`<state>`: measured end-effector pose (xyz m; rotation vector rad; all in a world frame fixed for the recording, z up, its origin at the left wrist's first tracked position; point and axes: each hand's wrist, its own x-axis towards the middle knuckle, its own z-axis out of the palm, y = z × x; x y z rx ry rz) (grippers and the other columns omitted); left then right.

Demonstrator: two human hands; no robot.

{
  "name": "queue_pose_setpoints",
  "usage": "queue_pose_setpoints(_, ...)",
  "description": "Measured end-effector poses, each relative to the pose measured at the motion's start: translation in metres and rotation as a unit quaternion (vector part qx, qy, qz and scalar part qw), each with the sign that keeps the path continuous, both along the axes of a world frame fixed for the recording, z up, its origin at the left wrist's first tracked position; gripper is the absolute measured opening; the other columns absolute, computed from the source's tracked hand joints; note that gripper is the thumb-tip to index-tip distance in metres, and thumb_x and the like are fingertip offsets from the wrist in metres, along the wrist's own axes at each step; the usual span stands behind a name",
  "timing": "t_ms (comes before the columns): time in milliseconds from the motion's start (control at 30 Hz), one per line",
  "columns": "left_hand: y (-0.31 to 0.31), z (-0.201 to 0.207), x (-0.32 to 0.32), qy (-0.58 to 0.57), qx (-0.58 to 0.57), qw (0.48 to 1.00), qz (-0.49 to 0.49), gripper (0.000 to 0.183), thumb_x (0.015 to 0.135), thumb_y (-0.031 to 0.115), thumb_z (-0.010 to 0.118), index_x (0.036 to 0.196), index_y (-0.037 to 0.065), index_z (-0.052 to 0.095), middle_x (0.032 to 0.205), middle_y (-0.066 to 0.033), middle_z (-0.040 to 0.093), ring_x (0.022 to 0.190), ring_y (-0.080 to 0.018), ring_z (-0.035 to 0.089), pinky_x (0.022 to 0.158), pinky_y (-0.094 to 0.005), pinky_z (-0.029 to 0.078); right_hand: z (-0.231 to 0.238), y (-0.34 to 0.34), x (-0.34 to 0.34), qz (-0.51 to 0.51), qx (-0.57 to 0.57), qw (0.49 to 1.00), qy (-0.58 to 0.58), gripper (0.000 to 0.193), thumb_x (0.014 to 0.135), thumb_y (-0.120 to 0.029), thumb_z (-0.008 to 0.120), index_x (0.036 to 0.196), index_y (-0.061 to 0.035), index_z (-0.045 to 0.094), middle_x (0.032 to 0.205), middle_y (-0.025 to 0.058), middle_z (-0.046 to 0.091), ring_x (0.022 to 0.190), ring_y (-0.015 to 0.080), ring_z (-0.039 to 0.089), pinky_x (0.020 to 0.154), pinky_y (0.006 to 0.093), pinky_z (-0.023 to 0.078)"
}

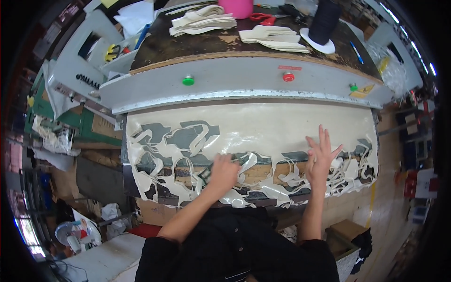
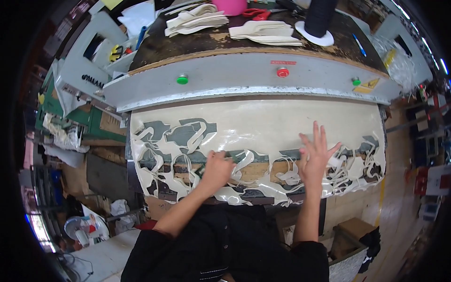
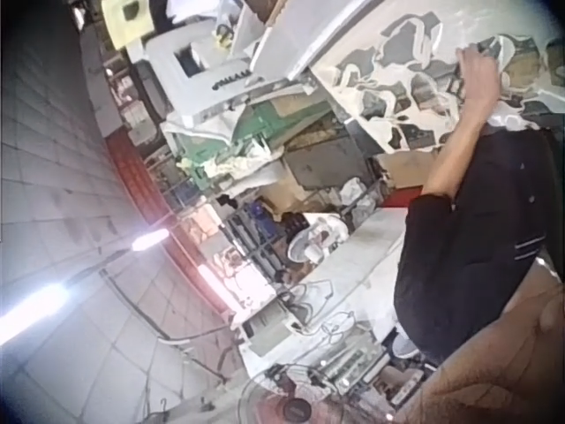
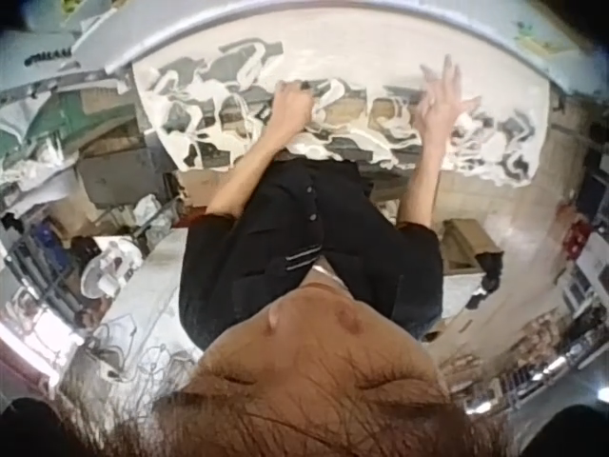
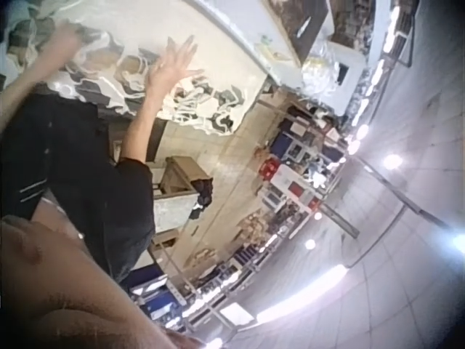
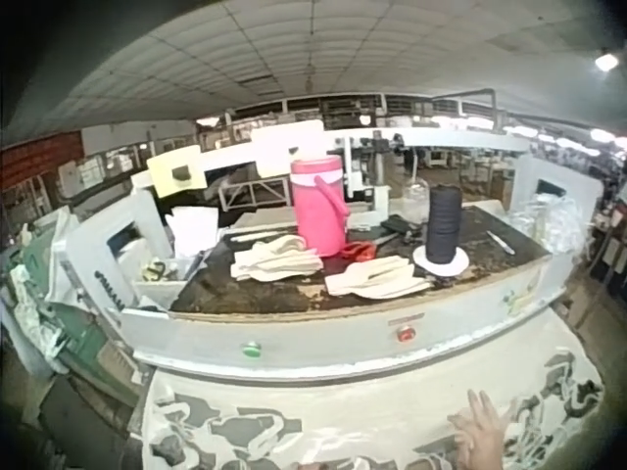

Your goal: Using a metal die and a press machine to cut shoe components from a sheet of material.

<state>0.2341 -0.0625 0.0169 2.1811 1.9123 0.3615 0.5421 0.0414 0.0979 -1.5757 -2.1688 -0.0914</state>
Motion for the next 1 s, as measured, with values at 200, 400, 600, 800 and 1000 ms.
queue_pose_setpoints(200,0.003,0.003,0.009,-0.139,0.048,0.988,0.053,0.025,0.091,0.02,0.077,0.112,0.007,0.076,0.122,-0.0187,0.07,0.118,-0.0389,0.063,0.108,-0.051,0.043,-0.008,-0.029,-0.054,0.113,-0.095,0.981,0.122,0.045,0.101,-0.019,0.056,0.143,-0.0275,0.072,0.176,0.0156,0.034,0.162,0.0395,0.03,0.123,0.0781,-0.007)
queue_pose_setpoints(400,-0.003,0.155,-0.07,-0.186,0.092,0.972,-0.112,0.057,0.087,0.017,0.081,0.14,0.005,0.063,0.136,-0.0203,0.066,0.128,-0.0415,0.061,0.115,-0.0537,0.043,0.0,-0.02,-0.12,0.312,-0.124,0.93,0.153,0.048,0.105,-0.04,0.054,0.151,-0.0298,0.067,0.178,0.0265,0.017,0.164,0.0475,0.018,0.123,0.0776,-0.004)
queue_pose_setpoints(600,-0.018,0.154,-0.091,-0.291,0.071,0.951,-0.07,0.096,0.084,0.035,0.09,0.16,0.001,0.042,0.15,-0.0194,0.062,0.138,-0.0415,0.057,0.123,-0.0538,0.037,0.02,-0.038,-0.173,0.383,-0.125,0.881,0.249,0.067,0.108,-0.066,0.038,0.158,-0.0267,0.059,0.177,0.0332,0.007,0.164,0.0527,0.011,0.123,0.0759,-0.002)
queue_pose_setpoints(800,-0.032,0.139,-0.12,-0.371,0.079,0.914,-0.142,0.103,0.08,0.039,0.093,0.162,0.005,0.042,0.148,-0.0165,0.066,0.144,-0.036,0.056,0.132,-0.0535,0.026,0.022,-0.068,-0.217,0.402,-0.106,0.886,0.205,0.075,0.107,-0.074,0.027,0.157,-0.028,0.06,0.177,0.0344,0.006,0.164,0.0543,0.009,0.124,0.0743,-0.002)
queue_pose_setpoints(1000,-0.05,0.143,-0.182,-0.305,0.008,0.935,-0.183,0.033,0.085,0.026,0.084,0.112,0.008,0.078,0.106,-0.0157,0.078,0.105,-0.0354,0.071,0.123,-0.0541,0.037,0.041,-0.1,-0.275,0.435,-0.143,0.876,0.152,0.075,0.107,-0.068,0.038,0.164,-0.0207,0.048,0.176,0.0344,0.008,0.164,0.0515,0.013,0.125,0.074,0.0)
